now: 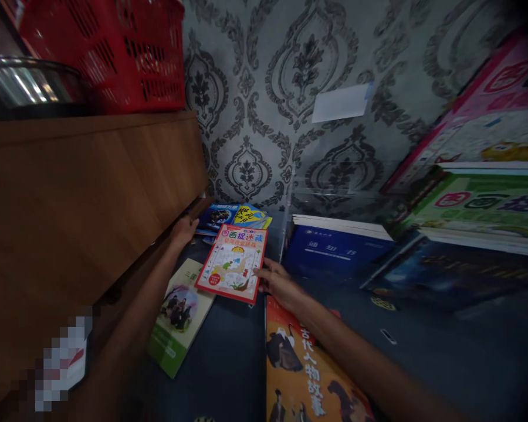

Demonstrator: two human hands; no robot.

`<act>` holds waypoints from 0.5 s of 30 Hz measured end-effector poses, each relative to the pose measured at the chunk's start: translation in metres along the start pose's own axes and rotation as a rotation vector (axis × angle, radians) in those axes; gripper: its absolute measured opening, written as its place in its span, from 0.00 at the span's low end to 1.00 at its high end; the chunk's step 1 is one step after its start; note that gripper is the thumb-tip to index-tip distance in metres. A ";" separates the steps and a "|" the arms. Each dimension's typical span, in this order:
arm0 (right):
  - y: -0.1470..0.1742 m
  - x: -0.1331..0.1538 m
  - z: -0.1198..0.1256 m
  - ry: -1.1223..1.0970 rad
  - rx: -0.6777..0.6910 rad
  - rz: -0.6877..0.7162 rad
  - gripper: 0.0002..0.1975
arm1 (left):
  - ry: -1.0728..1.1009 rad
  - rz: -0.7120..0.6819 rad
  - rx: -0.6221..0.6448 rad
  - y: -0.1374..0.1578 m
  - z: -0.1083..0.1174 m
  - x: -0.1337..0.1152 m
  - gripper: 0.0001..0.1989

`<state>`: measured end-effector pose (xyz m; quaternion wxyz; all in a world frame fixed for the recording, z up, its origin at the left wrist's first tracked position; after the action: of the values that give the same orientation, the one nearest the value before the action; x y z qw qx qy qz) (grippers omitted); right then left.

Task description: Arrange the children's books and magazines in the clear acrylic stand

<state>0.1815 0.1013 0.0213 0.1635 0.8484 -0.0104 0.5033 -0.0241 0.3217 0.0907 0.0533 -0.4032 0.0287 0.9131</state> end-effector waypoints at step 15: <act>0.027 0.010 0.015 -0.059 -0.080 0.024 0.19 | 0.399 0.154 0.111 -0.025 -0.024 0.000 0.15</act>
<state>0.1941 0.0732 0.0302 0.1907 0.8556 -0.0456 0.4790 -0.0037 0.3441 0.0747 -0.0011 -0.5691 0.1195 0.8136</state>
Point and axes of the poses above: each hand's wrist, its own y-axis away from the middle knuckle, its own z-axis out of the back of the hand, x = y × z, the point moved 3 cm from there along -y, towards the middle knuckle, and after that the axes turned 4 degrees about -y, right-handed, at the moved point
